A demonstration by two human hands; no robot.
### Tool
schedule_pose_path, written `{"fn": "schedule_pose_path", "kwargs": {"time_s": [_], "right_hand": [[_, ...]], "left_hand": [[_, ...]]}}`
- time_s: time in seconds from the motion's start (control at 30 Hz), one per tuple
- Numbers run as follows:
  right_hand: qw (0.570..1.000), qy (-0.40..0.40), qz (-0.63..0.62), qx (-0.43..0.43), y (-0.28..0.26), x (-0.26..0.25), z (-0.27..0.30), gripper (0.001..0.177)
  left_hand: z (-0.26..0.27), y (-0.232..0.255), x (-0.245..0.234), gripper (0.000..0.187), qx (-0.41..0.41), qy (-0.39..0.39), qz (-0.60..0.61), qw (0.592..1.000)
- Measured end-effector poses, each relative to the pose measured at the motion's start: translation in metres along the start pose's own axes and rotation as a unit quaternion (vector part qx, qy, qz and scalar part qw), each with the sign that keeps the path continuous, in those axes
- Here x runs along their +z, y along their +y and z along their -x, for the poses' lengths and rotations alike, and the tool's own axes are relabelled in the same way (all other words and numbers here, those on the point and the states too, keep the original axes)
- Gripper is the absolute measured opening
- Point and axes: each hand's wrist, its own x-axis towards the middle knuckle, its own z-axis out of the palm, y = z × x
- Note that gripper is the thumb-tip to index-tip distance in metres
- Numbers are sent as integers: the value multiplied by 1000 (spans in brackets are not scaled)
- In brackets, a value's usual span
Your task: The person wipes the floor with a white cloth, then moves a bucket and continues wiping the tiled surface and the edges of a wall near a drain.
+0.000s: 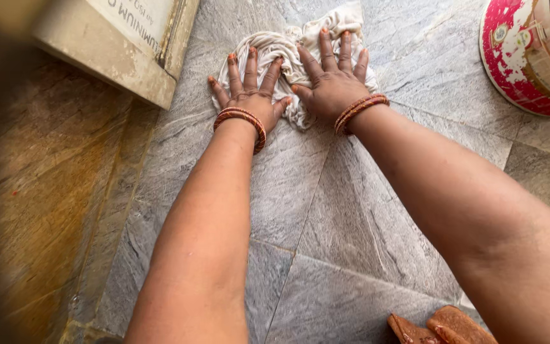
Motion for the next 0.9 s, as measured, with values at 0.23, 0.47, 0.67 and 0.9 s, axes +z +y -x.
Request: {"fn": "schedule_pose_path", "kwargs": {"time_s": [0.23, 0.47, 0.67, 0.9], "right_hand": [[998, -8, 44, -43, 15, 22, 22, 73], [995, -4, 83, -62, 21, 67, 82, 76], [989, -36, 113, -87, 13, 93, 147, 79], [976, -122, 155, -95, 13, 136, 207, 88]], "left_hand": [[19, 3, 21, 80, 21, 22, 2, 1000], [91, 9, 48, 82, 49, -3, -14, 999], [153, 5, 81, 82, 76, -24, -17, 997], [225, 7, 107, 74, 84, -67, -12, 994]]}}
